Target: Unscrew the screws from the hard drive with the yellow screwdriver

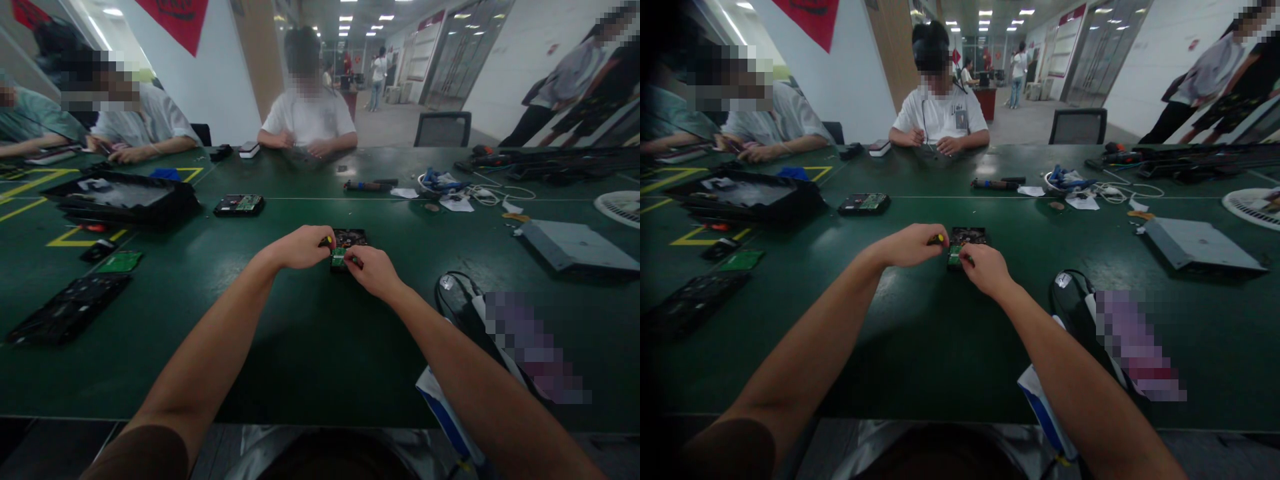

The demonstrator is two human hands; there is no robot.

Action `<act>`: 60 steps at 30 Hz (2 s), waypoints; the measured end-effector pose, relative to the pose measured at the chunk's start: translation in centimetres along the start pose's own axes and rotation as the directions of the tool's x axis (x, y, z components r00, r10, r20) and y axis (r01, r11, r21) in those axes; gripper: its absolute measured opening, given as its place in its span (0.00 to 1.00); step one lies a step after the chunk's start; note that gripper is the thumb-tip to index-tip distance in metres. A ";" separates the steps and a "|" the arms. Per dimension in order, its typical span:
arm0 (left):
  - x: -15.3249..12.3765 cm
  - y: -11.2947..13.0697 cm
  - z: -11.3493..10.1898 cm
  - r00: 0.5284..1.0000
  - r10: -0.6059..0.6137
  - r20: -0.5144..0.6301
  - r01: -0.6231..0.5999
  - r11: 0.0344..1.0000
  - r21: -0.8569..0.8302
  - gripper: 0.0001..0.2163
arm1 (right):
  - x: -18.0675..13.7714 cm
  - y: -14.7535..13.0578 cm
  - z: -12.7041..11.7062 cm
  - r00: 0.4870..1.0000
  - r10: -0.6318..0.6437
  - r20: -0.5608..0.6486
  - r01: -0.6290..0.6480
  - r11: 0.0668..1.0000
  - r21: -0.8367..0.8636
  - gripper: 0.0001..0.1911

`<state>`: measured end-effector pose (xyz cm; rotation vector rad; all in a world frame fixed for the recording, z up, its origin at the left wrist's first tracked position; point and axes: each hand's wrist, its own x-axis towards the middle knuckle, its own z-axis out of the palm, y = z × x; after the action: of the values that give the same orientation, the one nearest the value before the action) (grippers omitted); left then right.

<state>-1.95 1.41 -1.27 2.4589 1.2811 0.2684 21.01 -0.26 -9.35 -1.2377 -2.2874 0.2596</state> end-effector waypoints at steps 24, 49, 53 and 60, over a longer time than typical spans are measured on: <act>0.5 -0.3 1.1 0.954 -0.242 0.178 0.255 0.966 -0.051 0.32 | 0.1 2.7 0.0 0.910 0.381 -0.160 -0.379 0.924 0.044 0.12; -0.1 -2.5 0.4 0.869 -0.402 0.288 0.466 0.860 -0.206 0.44 | 1.7 3.7 1.9 0.883 0.453 0.120 -0.447 0.737 0.507 0.43; 0.0 -2.7 0.8 0.866 -0.354 0.354 0.451 0.858 -0.245 0.42 | 1.5 3.9 2.1 0.891 0.451 0.060 -0.418 0.760 0.497 0.40; 0.2 -3.7 1.3 0.880 -0.406 0.247 0.469 0.828 -0.308 0.37 | 0.3 2.4 0.1 0.914 0.402 -0.047 -0.400 0.915 0.052 0.31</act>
<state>-4.21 3.26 -3.89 1.7784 1.5218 0.1468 22.52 1.33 -10.31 -1.6652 -1.9505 0.4092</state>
